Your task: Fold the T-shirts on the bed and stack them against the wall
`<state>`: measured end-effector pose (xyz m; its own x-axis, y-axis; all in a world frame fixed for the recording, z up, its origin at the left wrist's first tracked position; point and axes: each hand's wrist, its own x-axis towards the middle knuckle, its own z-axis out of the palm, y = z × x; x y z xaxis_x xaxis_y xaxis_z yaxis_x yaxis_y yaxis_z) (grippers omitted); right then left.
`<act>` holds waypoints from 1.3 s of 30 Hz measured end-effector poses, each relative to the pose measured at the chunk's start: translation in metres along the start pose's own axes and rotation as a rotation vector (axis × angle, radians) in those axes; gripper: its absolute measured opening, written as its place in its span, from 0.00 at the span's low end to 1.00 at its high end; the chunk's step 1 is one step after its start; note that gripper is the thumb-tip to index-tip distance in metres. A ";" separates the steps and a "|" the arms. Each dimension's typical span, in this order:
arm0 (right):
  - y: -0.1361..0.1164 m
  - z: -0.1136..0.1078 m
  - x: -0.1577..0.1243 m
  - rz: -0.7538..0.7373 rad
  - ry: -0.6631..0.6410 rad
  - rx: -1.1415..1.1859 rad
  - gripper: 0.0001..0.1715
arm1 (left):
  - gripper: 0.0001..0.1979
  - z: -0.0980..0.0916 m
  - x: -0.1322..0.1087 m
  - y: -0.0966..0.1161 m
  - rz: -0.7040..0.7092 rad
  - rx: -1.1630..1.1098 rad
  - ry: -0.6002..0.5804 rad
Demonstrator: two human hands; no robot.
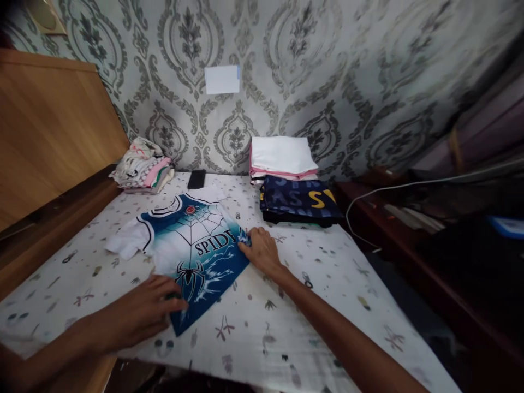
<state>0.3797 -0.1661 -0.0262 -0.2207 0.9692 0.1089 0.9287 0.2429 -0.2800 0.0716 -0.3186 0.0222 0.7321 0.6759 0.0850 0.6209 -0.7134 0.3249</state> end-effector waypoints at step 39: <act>-0.091 -0.009 -0.092 -0.869 -0.269 0.462 0.13 | 0.15 -0.032 -0.029 -0.070 -1.173 0.348 0.004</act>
<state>0.3187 -0.2777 -0.0022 -0.8763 0.4131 0.2478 0.2220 0.8029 -0.5532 -0.0020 -0.2817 0.0274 -0.3224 0.9426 -0.0866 0.9461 0.3179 -0.0624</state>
